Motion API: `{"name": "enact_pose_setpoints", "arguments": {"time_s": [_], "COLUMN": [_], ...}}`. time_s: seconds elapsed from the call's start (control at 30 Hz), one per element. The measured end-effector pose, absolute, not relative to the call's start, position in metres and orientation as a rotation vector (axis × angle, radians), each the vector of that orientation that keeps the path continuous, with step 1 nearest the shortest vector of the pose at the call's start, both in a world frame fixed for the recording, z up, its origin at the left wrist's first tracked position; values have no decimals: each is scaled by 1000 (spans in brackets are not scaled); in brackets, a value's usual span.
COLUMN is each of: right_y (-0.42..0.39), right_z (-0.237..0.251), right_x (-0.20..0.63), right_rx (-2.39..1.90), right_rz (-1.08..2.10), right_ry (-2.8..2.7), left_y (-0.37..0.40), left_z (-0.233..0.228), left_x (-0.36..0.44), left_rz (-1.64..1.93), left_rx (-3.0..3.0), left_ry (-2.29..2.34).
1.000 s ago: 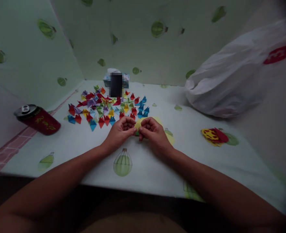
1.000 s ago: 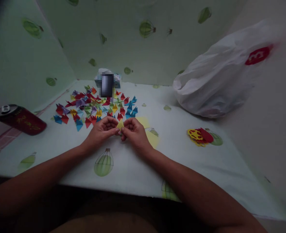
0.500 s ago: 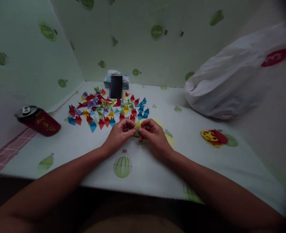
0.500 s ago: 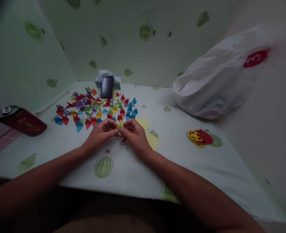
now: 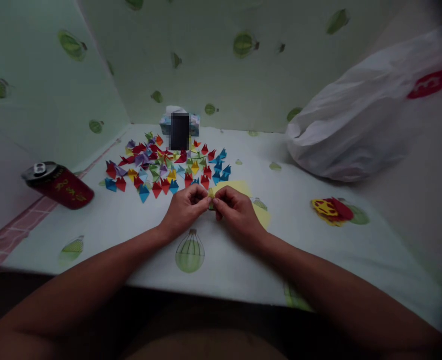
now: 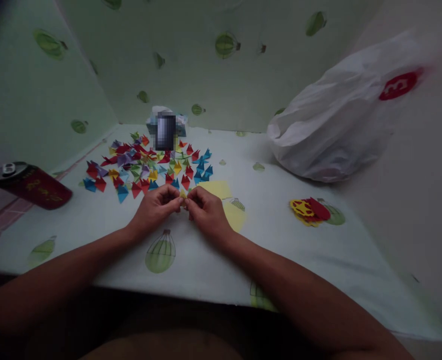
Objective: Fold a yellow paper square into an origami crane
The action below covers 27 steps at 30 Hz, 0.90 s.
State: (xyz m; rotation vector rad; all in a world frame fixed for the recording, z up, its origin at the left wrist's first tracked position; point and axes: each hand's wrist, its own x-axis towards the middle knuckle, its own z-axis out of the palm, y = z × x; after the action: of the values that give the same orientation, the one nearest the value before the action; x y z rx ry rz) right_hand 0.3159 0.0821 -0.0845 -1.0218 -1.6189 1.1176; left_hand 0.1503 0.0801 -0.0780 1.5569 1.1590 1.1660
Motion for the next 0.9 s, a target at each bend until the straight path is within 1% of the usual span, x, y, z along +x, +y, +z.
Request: {"name": "enact_pose_setpoints", "arguments": {"time_s": [0.13, 0.37, 0.53, 0.73, 0.9], "right_y": [81, 79, 77, 79, 82], "right_z": [-84, -84, -84, -84, -87], "right_x": [316, 316, 315, 316, 315], "right_rx": [-1043, -1041, -953, -1054, -943], "right_rz": [1012, 903, 804, 1024, 1151], "right_ry": [-1739, -1791, -1885, -1662, -1516], "left_y": [80, 78, 77, 80, 82], "left_z": [-77, -75, -75, -79, -83], "left_x": [151, 152, 151, 151, 153], "left_rz": [1156, 1173, 1189, 1177, 1199], "left_rx": [1527, 1543, 1555, 1478, 1416], "left_ry": [1149, 1195, 1207, 1064, 1038]}}
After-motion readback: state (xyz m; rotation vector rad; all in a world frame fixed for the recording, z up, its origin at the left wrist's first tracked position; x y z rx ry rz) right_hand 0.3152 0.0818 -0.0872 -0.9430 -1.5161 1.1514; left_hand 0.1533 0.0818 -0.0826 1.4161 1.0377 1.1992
